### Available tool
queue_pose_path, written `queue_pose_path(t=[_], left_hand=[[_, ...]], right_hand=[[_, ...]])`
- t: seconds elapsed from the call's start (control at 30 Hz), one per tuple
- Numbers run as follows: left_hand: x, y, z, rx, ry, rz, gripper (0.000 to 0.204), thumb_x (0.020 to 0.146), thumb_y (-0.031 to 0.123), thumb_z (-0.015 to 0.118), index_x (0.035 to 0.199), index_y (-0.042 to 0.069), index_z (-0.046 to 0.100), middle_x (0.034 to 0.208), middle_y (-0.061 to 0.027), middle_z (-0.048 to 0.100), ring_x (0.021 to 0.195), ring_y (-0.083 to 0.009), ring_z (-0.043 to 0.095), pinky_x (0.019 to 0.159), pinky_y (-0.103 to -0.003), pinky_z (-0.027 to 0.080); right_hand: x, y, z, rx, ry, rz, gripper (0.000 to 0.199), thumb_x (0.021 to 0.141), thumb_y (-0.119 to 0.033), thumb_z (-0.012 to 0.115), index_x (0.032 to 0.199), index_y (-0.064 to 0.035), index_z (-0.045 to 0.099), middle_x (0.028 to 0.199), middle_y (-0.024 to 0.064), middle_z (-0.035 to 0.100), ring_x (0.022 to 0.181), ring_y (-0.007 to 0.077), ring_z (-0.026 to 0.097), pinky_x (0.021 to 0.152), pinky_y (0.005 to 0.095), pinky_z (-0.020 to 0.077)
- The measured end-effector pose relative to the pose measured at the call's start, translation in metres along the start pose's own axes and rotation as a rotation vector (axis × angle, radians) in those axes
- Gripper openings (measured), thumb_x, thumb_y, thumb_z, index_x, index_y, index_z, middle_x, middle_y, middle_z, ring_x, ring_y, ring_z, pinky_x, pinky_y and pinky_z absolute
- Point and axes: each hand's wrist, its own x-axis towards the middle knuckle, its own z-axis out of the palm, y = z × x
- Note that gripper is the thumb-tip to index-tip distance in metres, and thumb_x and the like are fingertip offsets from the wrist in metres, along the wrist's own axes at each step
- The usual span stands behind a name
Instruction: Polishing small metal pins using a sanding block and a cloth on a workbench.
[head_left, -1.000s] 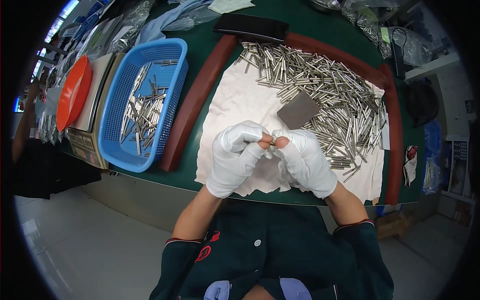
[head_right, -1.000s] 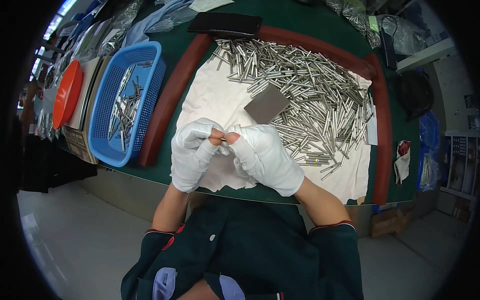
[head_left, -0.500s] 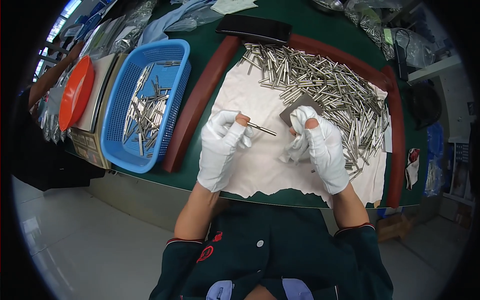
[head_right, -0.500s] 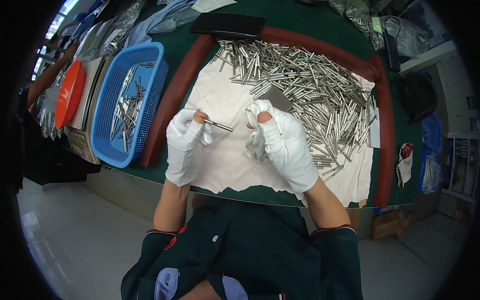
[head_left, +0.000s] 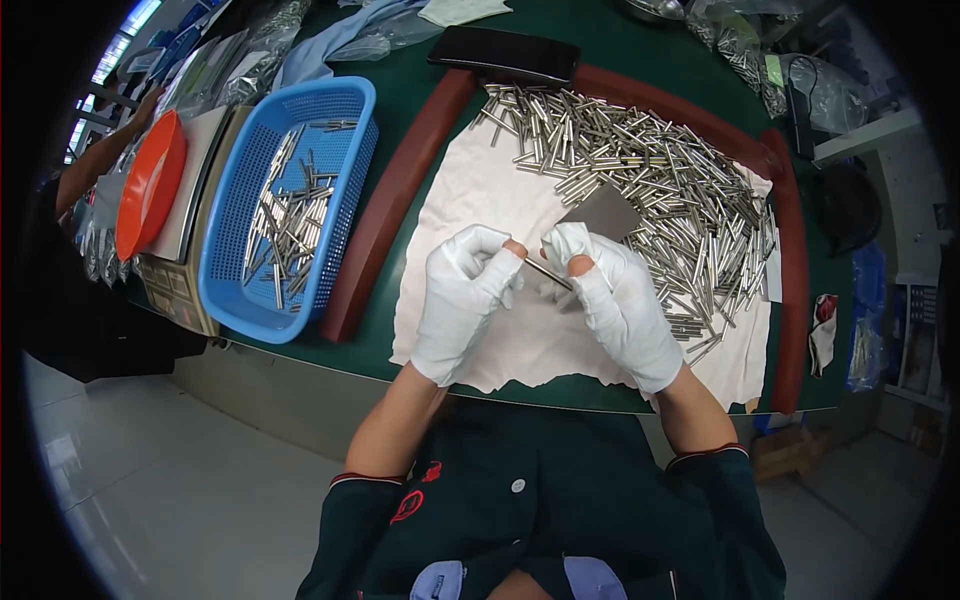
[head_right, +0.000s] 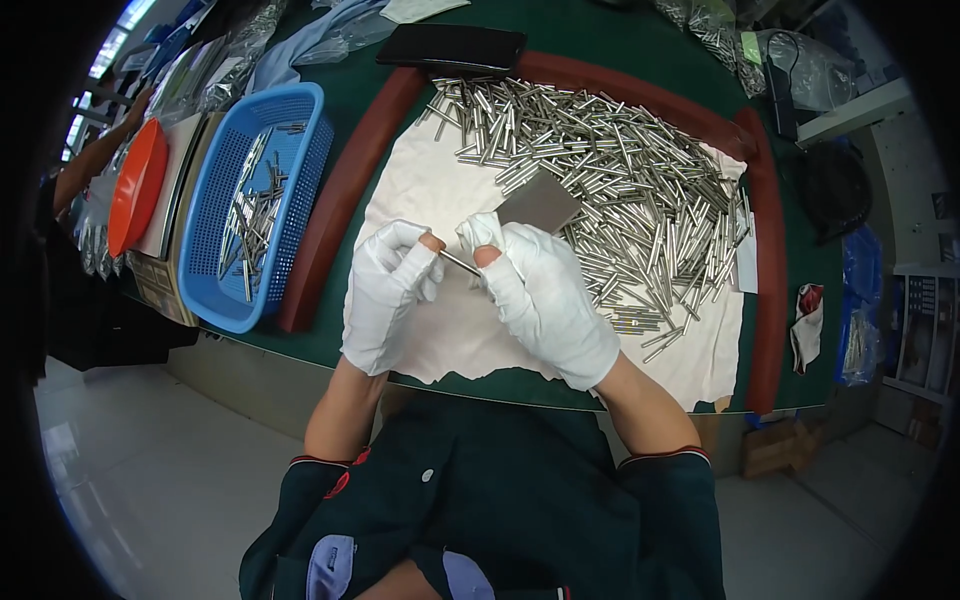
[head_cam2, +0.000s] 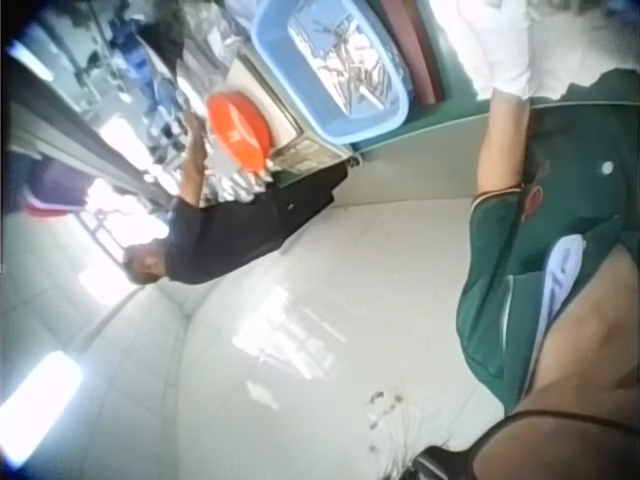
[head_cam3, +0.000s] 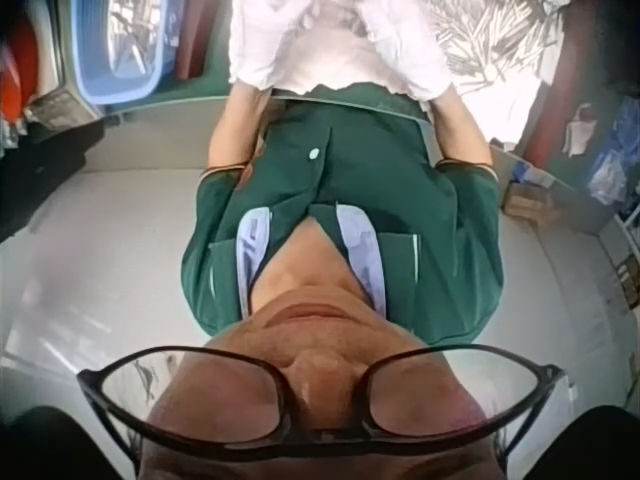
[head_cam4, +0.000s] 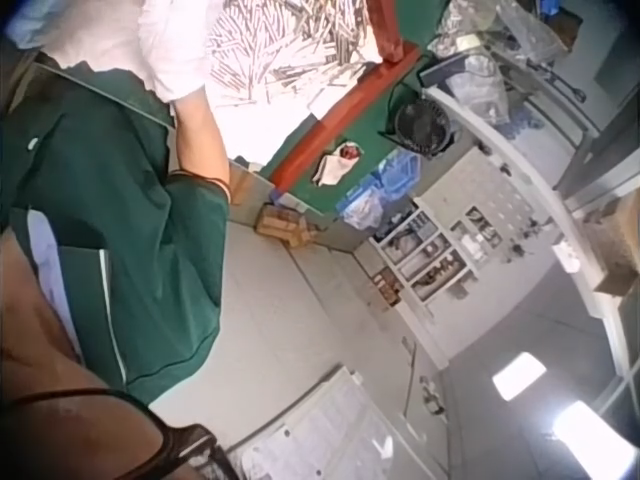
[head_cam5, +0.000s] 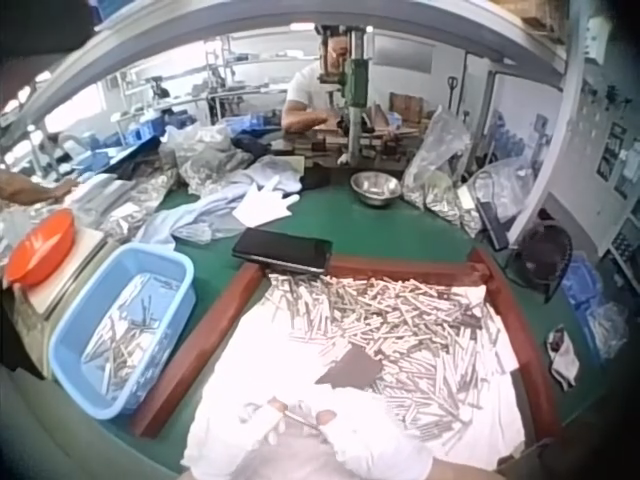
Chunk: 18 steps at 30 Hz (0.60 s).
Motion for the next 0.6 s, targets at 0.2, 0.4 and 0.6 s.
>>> queue_pose_path(t=[0.2, 0.4, 0.6], left_hand=[[-0.007, 0.000, 0.008, 0.039, -0.042, 0.032, 0.010, 0.090, 0.008, 0.064, 0.085, 0.001, 0.060, 0.065, -0.0005, 0.059, 0.051, -0.0023, 0.048, 0.046, -0.018, 0.036], [-0.017, 0.010, -0.006, 0.053, 0.078, 0.130, 0.011, 0.091, 0.009, 0.064, 0.085, 0.001, 0.059, 0.065, -0.0023, 0.059, 0.051, -0.0049, 0.050, 0.047, -0.020, 0.038], [-0.017, 0.056, -0.061, 0.293, 0.646, 0.672, 0.012, 0.092, 0.010, 0.064, 0.091, -0.001, 0.061, 0.073, -0.0062, 0.062, 0.056, -0.0078, 0.055, 0.052, -0.019, 0.043]], right_hand=[[-0.001, 0.000, 0.002, -0.407, -0.042, -0.253, 0.009, 0.091, -0.019, 0.058, 0.091, -0.0097, 0.058, 0.065, 0.0076, 0.054, 0.059, 0.0281, 0.055, 0.057, 0.0391, 0.0420], [-0.001, -0.005, 0.003, -0.469, -0.090, -0.367, 0.014, 0.090, -0.021, 0.059, 0.083, -0.0095, 0.058, 0.063, 0.0063, 0.052, 0.057, 0.0277, 0.051, 0.054, 0.0373, 0.0390], [-0.010, -0.002, 0.004, -0.546, -0.289, -0.341, 0.015, 0.085, -0.026, 0.064, 0.084, -0.0111, 0.062, 0.071, 0.0045, 0.056, 0.062, 0.0273, 0.052, 0.059, 0.0382, 0.0391]])
